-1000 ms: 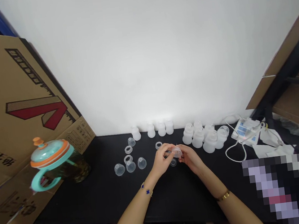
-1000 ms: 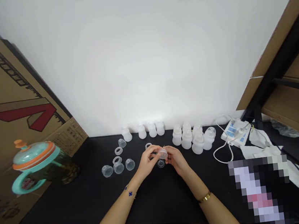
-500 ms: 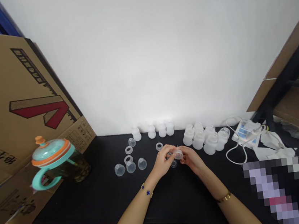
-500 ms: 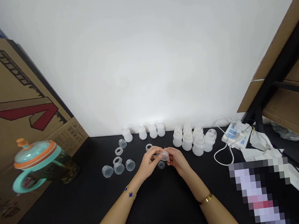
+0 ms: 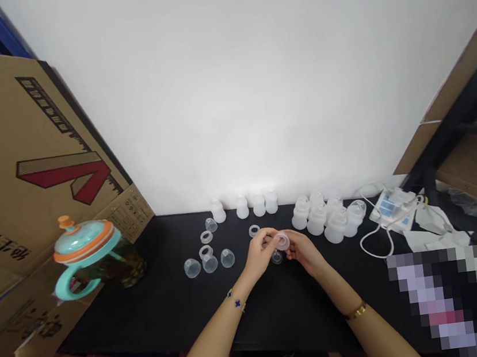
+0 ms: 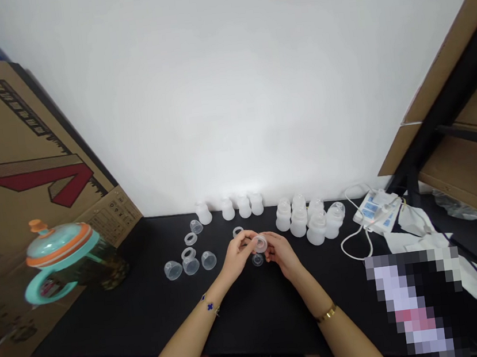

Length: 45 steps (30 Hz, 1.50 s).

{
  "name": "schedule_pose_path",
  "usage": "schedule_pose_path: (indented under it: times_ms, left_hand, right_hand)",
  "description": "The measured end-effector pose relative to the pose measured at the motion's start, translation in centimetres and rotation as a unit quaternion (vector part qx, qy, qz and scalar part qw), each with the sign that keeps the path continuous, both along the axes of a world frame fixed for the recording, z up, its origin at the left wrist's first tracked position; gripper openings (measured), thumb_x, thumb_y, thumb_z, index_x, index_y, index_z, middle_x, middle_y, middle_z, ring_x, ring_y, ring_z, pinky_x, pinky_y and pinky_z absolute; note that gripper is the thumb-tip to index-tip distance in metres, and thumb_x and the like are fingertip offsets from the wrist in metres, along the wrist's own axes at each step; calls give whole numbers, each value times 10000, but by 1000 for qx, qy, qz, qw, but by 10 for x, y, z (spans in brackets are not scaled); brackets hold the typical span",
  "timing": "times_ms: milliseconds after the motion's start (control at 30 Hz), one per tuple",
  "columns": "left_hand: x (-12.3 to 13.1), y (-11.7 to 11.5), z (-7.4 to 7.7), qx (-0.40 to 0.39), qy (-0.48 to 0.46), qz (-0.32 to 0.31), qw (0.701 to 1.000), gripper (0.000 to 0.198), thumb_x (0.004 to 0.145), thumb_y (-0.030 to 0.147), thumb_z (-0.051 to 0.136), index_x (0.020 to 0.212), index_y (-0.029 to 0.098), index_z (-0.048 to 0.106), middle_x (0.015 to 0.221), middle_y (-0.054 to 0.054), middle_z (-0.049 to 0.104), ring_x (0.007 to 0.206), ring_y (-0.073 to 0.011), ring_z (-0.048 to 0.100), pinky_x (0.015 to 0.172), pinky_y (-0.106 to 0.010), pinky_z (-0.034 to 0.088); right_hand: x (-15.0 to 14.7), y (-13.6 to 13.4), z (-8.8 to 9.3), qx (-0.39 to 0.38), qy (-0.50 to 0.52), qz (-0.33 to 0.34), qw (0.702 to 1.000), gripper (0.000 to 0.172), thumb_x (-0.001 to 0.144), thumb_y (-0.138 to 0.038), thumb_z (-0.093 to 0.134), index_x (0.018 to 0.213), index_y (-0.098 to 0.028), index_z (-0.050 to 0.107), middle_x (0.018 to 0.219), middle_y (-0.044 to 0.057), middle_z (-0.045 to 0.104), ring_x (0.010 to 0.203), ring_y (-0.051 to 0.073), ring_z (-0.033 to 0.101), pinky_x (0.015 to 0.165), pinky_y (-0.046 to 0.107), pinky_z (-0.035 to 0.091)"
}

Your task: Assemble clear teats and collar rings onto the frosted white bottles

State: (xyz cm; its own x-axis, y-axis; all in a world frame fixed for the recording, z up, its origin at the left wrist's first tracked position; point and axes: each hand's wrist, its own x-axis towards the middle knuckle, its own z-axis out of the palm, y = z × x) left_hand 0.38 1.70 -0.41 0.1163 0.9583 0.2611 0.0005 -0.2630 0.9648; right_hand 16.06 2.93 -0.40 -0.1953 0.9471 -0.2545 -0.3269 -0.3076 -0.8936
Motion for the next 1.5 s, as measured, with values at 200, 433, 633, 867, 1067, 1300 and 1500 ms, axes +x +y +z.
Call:
schedule_pose_path:
  times_ms: [200,433,633,867,1067,1300,1500]
  left_hand:
    - [-5,9,-4,-32,-51,47,997,353,828,497,710,935,162,680,872,-39,650,655,-134,615,575,-244,536]
    - [-4,4,1,-35,-42,53,997,330,824,474,721,932,165,678,862,-38,632,719,-149,636,599,-236,548]
    - [-1,3,-2,-35,-13,56,998,339,840,478,702,963,162,699,878,-43,622,735,-148,633,614,-238,554]
    - [-1,3,-3,-25,-2,54,998,311,849,456,686,962,168,705,876,-36,619,714,-143,629,604,-241,559]
    - [-2,2,-2,-15,5,52,999,264,862,419,674,953,172,695,875,-31,614,727,-147,630,609,-242,555]
    - [-2,-2,3,47,74,94,992,156,900,311,625,942,182,701,913,-38,638,776,-147,631,668,-238,524]
    - [-1,-5,6,63,106,105,987,138,906,273,600,959,187,693,925,-37,639,762,-140,623,639,-228,512]
  right_hand:
    - [-3,0,5,69,-43,-22,996,401,751,-479,783,1035,-203,717,770,23,714,541,125,622,414,193,465]
    - [-6,-2,3,176,-129,-15,976,360,716,-467,798,942,-192,744,688,10,683,566,149,599,422,209,450]
    - [-7,-7,3,217,-197,-43,955,331,772,-495,735,919,-199,727,701,15,673,562,159,591,441,232,443]
    - [-6,-11,1,284,-284,-47,915,370,877,-543,618,967,-200,726,757,34,703,609,178,617,528,260,480]
    - [-5,-10,0,310,-309,-53,898,384,907,-544,583,977,-199,735,769,37,717,618,188,630,565,277,493]
    - [-6,-10,2,329,-333,-50,882,356,923,-511,563,958,-196,726,768,36,725,625,193,643,602,289,504]
    - [-6,-10,1,338,-350,-49,872,333,936,-483,542,975,-202,717,771,33,734,641,197,659,625,290,501]
